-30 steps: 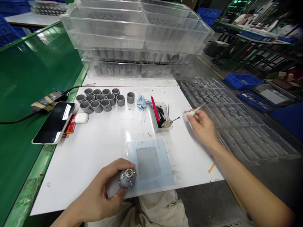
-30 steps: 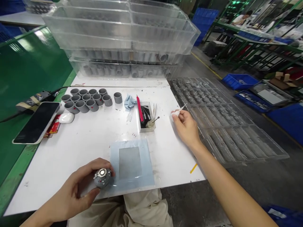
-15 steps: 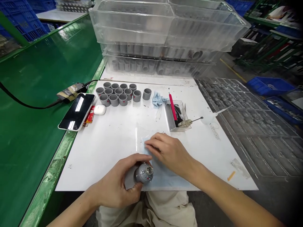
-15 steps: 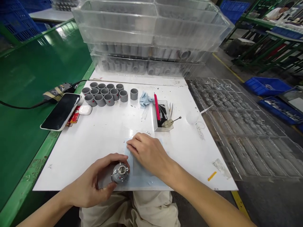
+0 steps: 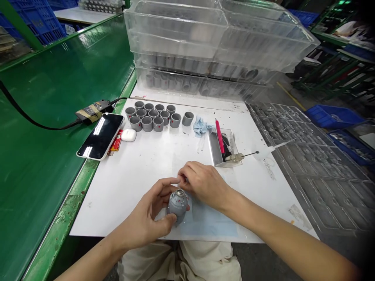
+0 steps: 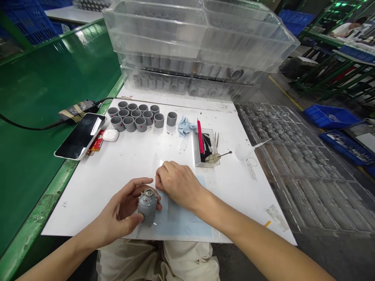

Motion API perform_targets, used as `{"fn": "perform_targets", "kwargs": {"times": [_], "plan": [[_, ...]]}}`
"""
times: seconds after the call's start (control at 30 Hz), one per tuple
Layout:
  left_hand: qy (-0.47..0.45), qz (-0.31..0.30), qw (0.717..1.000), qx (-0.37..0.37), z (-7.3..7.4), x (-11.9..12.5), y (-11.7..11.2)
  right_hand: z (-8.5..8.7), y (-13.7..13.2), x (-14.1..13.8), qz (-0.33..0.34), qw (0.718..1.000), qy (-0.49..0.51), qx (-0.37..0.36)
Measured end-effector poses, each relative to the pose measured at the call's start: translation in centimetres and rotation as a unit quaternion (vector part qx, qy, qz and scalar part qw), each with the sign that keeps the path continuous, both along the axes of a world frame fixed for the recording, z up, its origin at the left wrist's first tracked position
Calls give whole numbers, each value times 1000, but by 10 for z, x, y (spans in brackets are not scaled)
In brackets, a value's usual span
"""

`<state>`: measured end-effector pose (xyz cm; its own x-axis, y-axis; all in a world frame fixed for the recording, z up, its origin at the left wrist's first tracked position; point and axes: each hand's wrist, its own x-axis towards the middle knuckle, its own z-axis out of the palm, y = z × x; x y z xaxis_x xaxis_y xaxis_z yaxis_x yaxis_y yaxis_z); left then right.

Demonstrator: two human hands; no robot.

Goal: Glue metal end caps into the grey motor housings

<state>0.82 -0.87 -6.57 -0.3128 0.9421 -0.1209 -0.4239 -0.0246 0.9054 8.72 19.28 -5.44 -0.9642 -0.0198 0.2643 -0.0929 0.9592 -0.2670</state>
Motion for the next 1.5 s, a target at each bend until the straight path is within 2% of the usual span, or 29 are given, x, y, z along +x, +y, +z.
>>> {"fn": "perform_targets", "kwargs": {"times": [0.1, 0.17, 0.23, 0.6, 1.03, 1.17, 1.23, 1.3, 1.43, 1.5], "plan": [[-38, 4, 999, 5, -1, -1, 0, 4, 0, 16, -12, 989, 117, -94], [-38, 4, 999, 6, -2, -2, 0, 9, -5, 29, 12, 967, 188, -174], [-30, 6, 1000, 3, -2, -2, 0, 12, -10, 39, 45, 954, 208, -209], [5, 9, 1000, -14, 0, 1, 0, -3, -15, 39, 60, 959, 210, -182], [17, 11, 1000, -15, -1, 3, -1, 4, -13, 41, 77, 969, 197, -128], [22, 11, 1000, -17, -2, 2, -2, 11, -11, 48, 93, 964, 190, -163], [10, -5, 1000, -20, -1, 1, -3, 14, -7, 56, 77, 955, 201, -204], [-6, -29, 999, -23, 2, 0, -5, 15, 1, 65, 33, 947, 220, -234], [-26, -37, 998, -51, 11, 2, -10, 10, 29, 87, -119, 937, 248, -217], [-11, -45, 997, -61, 14, 4, -8, 6, 46, 97, -214, 904, 282, -240]]}}
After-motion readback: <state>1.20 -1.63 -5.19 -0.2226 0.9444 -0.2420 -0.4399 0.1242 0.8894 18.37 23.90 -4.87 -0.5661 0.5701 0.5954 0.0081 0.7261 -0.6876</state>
